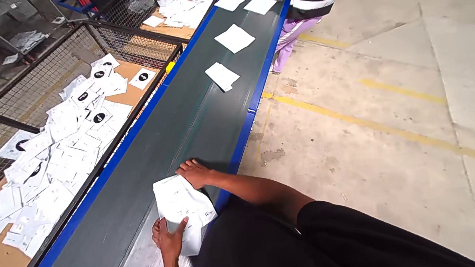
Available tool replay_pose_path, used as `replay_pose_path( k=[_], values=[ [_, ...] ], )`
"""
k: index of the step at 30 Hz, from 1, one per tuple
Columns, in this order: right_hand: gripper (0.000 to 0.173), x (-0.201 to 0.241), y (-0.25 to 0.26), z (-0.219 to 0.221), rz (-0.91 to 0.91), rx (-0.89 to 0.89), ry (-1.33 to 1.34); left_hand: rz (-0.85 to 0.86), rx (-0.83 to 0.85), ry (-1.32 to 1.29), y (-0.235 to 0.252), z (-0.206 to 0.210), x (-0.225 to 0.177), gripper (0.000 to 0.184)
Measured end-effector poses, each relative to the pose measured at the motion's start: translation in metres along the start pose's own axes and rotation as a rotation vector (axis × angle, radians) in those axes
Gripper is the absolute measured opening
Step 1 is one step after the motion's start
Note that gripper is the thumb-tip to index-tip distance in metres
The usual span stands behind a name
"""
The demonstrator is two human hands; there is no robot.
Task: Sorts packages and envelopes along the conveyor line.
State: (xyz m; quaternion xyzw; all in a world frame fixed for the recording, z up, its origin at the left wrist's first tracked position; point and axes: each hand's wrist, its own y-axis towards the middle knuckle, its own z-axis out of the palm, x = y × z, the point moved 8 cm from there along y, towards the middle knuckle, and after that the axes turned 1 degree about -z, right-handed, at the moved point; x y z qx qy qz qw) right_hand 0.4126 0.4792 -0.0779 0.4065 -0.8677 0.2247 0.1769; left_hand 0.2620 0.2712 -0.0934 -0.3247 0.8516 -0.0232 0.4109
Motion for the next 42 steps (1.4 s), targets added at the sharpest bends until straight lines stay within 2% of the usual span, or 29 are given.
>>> replay_pose_path(
  k=[2, 4, 5, 6, 8, 10, 11, 13, 15, 18, 21, 23, 25, 26, 29, 30, 31, 33, 34, 37, 38, 40, 42],
  values=[
    [0.083, 0.024, -0.018, 0.019, -0.021, 0.084, 0.211, -0.030, -0.006, 0.031, -0.014, -0.010, 0.006, 0.107],
    [0.073, 0.042, -0.035, 0.025, -0.073, 0.105, 0.528, -0.102, 0.045, -0.074, -0.028, -0.019, 0.017, 0.131],
    [0.066, 0.051, -0.045, 0.024, -0.111, 0.104, 0.696, -0.141, 0.097, -0.154, -0.036, -0.023, 0.021, 0.134],
    [0.055, 0.060, -0.054, 0.021, -0.155, 0.113, 0.835, -0.166, 0.149, -0.236, -0.046, -0.028, 0.024, 0.128],
    [0.039, 0.073, -0.066, 0.017, -0.255, 0.189, 0.964, -0.182, 0.206, -0.347, -0.058, -0.037, 0.026, 0.094],
    [0.029, 0.074, -0.070, 0.011, -0.318, 0.232, 0.938, -0.156, 0.274, -0.457, -0.063, -0.038, 0.023, 0.064],
    [0.026, 0.066, -0.068, 0.003, -0.317, 0.182, 0.872, -0.141, 0.293, -0.491, -0.063, -0.037, 0.020, 0.056],
    [0.026, 0.028, -0.054, -0.017, -0.201, -0.040, 0.620, -0.126, 0.266, -0.494, -0.058, -0.032, 0.019, 0.053],
    [0.032, -0.026, -0.038, -0.041, 0.002, -0.239, 0.387, -0.132, 0.225, -0.475, -0.051, -0.024, 0.017, 0.055],
    [0.049, -0.109, -0.026, -0.094, 0.293, -0.516, 0.328, -0.133, 0.171, -0.548, -0.037, -0.014, 0.008, 0.055],
    [0.065, -0.172, -0.025, -0.129, 0.570, -0.653, 0.255, -0.124, 0.088, -0.735, -0.025, -0.005, -0.007, 0.049],
    [0.086, -0.188, -0.022, -0.128, 0.670, -0.582, 0.210, -0.138, 0.049, -0.835, -0.015, 0.003, -0.016, 0.047],
    [0.094, -0.176, -0.013, -0.099, 0.607, -0.411, 0.157, -0.175, 0.035, -0.888, -0.009, 0.011, -0.022, 0.046],
    [0.089, -0.158, -0.009, -0.082, 0.531, -0.343, 0.105, -0.193, 0.032, -0.898, -0.006, 0.014, -0.024, 0.045],
    [0.046, -0.082, -0.018, -0.034, 0.229, -0.317, 0.054, -0.212, 0.011, -0.873, 0.000, 0.022, -0.029, 0.046],
    [0.040, -0.053, -0.028, -0.018, 0.121, -0.303, 0.064, -0.221, -0.005, -0.839, -0.001, 0.024, -0.029, 0.048],
    [0.044, -0.027, -0.040, -0.002, 0.020, -0.275, 0.095, -0.233, -0.024, -0.787, -0.002, 0.025, -0.028, 0.053],
    [0.070, 0.013, -0.063, 0.024, -0.107, -0.174, 0.235, -0.263, -0.071, -0.647, -0.006, 0.018, -0.021, 0.064],
    [0.068, 0.024, -0.072, 0.032, -0.164, -0.131, 0.335, -0.279, -0.091, -0.583, -0.010, 0.010, -0.015, 0.067],
    [0.024, 0.029, -0.081, 0.022, -0.307, -0.069, 0.625, -0.294, -0.064, -0.511, -0.021, -0.009, 0.005, 0.060],
    [0.018, 0.024, -0.080, 0.015, -0.301, -0.065, 0.677, -0.292, -0.041, -0.526, -0.025, -0.013, 0.010, 0.054],
    [0.020, 0.002, -0.072, -0.010, -0.182, -0.165, 0.644, -0.296, -0.030, -0.534, -0.029, -0.020, 0.021, 0.048],
    [0.025, -0.038, -0.060, -0.044, -0.003, -0.361, 0.514, -0.314, -0.062, -0.465, -0.031, -0.028, 0.026, 0.054]
  ],
)
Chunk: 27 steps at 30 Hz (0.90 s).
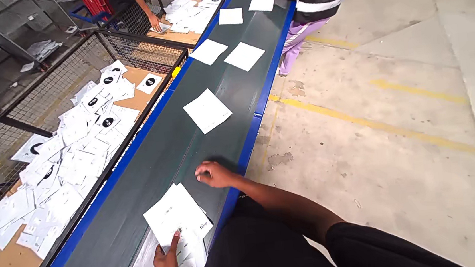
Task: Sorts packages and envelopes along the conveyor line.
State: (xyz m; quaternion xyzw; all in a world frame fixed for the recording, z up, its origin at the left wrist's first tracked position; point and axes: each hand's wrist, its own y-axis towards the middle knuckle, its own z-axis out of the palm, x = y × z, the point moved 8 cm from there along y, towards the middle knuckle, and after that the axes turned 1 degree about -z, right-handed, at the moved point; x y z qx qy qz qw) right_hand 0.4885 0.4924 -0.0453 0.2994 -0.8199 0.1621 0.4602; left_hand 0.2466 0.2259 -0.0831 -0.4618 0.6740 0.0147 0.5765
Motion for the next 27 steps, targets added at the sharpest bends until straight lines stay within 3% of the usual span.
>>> replay_pose_path(
  k=[3, 6, 9, 11, 16, 19, 23, 27],
  values=[
    [0.037, -0.038, 0.033, -0.075, 0.166, -0.292, -0.210, 0.018, -0.088, 0.162, 0.004, -0.009, 0.001, 0.079],
    [0.058, -0.077, 0.053, -0.125, 0.400, -0.442, -0.302, 0.031, -0.142, 0.337, 0.016, -0.013, 0.001, 0.098],
    [0.085, -0.099, 0.059, -0.122, 0.596, -0.362, -0.400, 0.030, -0.129, 0.455, 0.028, -0.009, -0.003, 0.101],
    [0.091, -0.095, 0.058, -0.097, 0.601, -0.292, -0.435, 0.020, -0.096, 0.491, 0.031, -0.004, -0.009, 0.101],
    [0.068, -0.066, 0.037, -0.018, 0.462, -0.151, -0.277, -0.006, 0.064, 0.435, 0.030, 0.013, -0.014, 0.093],
    [0.048, -0.045, 0.021, 0.019, 0.322, 0.004, -0.120, -0.030, 0.259, 0.314, 0.012, 0.027, -0.014, 0.067],
    [0.034, -0.025, -0.008, 0.030, 0.271, -0.003, 0.186, -0.079, 0.532, 0.097, -0.029, 0.036, -0.010, 0.046],
    [0.028, 0.007, -0.046, 0.055, 0.169, 0.250, 0.494, 0.002, 0.447, -0.187, -0.046, 0.010, -0.020, 0.047]
  ],
)
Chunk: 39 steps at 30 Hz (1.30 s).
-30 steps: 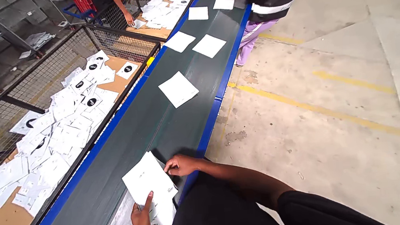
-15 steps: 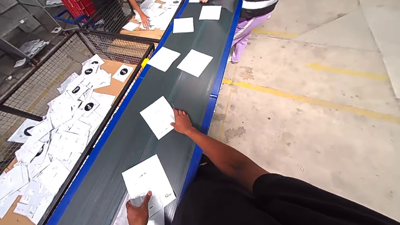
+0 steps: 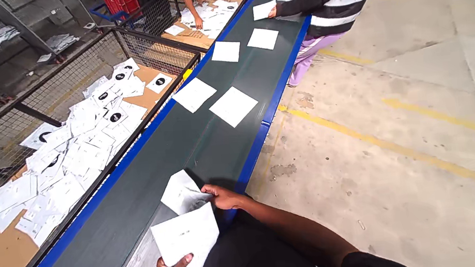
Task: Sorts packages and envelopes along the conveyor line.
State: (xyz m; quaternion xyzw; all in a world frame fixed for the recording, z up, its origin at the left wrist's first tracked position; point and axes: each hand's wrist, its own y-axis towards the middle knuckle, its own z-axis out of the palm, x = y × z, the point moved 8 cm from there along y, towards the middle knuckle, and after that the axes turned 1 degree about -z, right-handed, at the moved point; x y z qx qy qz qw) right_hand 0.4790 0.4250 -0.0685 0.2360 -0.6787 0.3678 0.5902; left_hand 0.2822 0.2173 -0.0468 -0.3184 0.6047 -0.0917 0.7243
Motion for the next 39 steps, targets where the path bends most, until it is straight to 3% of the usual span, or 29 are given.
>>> replay_pose_path(
  k=[5, 8, 12, 15, 17, 21, 24, 26, 30, 34, 37, 39],
  values=[
    [0.047, 0.023, -0.029, 0.065, 0.009, 0.393, 0.375, 0.077, -0.132, -0.233, 0.016, -0.020, 0.002, 0.051],
    [0.026, 0.023, -0.020, 0.057, 0.016, 0.393, 0.400, 0.101, -0.175, -0.337, 0.030, -0.025, 0.010, 0.058],
    [0.023, 0.024, -0.010, 0.046, 0.054, 0.349, 0.406, 0.130, -0.224, -0.448, 0.045, -0.025, 0.012, 0.081],
    [0.022, 0.027, 0.000, 0.026, -0.022, 0.137, 0.054, 0.110, -0.249, -0.415, 0.059, -0.024, 0.002, 0.064],
    [0.035, 0.028, 0.002, -0.005, -0.036, -0.114, -0.290, 0.087, -0.257, -0.318, 0.068, -0.025, -0.009, 0.053],
    [0.070, 0.017, -0.001, -0.093, 0.118, -0.560, -0.736, 0.105, -0.209, -0.106, 0.101, -0.036, -0.046, 0.053],
    [0.110, 0.002, 0.009, -0.132, 0.318, -0.645, -0.937, 0.101, -0.193, -0.028, 0.144, -0.050, -0.085, 0.051],
    [0.121, -0.003, 0.023, -0.127, 0.348, -0.612, -1.010, 0.081, -0.211, 0.041, 0.183, -0.056, -0.111, 0.053],
    [0.117, 0.005, 0.062, -0.081, 0.371, -0.490, -0.973, 0.048, -0.280, 0.178, 0.253, -0.073, -0.147, 0.061],
    [0.106, -0.009, 0.074, -0.072, 0.424, -0.403, -0.614, 0.062, -0.337, 0.290, 0.272, -0.084, -0.159, 0.066],
    [0.068, -0.013, 0.077, -0.056, 0.331, -0.151, -0.388, 0.099, -0.391, 0.257, 0.262, -0.106, -0.147, 0.072],
    [0.052, -0.008, 0.074, -0.040, 0.277, -0.063, -0.350, 0.105, -0.445, 0.206, 0.250, -0.126, -0.132, 0.073]
  ],
)
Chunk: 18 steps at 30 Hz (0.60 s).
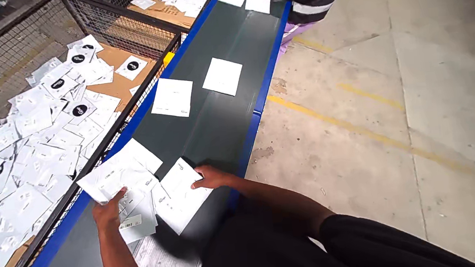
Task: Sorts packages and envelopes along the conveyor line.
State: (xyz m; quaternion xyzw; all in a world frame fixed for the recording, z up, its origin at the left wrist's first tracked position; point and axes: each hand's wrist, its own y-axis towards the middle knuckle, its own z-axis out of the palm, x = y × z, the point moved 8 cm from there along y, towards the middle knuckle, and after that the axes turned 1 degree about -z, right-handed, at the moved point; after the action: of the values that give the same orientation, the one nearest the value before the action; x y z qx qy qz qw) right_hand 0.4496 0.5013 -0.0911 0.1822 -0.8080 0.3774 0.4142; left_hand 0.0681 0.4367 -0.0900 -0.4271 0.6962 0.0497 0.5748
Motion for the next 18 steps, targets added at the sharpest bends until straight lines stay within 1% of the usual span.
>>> replay_pose_path(
  k=[4, 7, 10, 12, 15, 18],
  values=[
    [0.048, 0.009, -0.012, 0.019, -0.071, 0.006, 0.035, -0.084, -0.055, -0.022, -0.012, -0.043, 0.033, 0.076],
    [0.047, 0.011, -0.016, 0.008, -0.134, 0.010, 0.065, -0.185, -0.041, -0.033, -0.028, -0.072, 0.050, 0.071],
    [0.048, 0.005, -0.021, -0.037, -0.131, -0.083, 0.033, -0.157, 0.084, -0.113, -0.044, -0.082, 0.053, 0.058],
    [0.053, -0.003, -0.020, -0.074, -0.120, -0.179, -0.054, -0.083, 0.148, -0.100, -0.053, -0.086, 0.042, 0.056],
    [0.059, -0.007, -0.009, -0.134, -0.160, -0.296, -0.170, 0.084, 0.245, -0.047, -0.061, -0.080, 0.004, 0.055],
    [0.064, -0.011, 0.009, -0.196, -0.141, -0.372, -0.241, 0.207, 0.351, 0.033, -0.055, -0.052, -0.038, 0.054]
  ],
)
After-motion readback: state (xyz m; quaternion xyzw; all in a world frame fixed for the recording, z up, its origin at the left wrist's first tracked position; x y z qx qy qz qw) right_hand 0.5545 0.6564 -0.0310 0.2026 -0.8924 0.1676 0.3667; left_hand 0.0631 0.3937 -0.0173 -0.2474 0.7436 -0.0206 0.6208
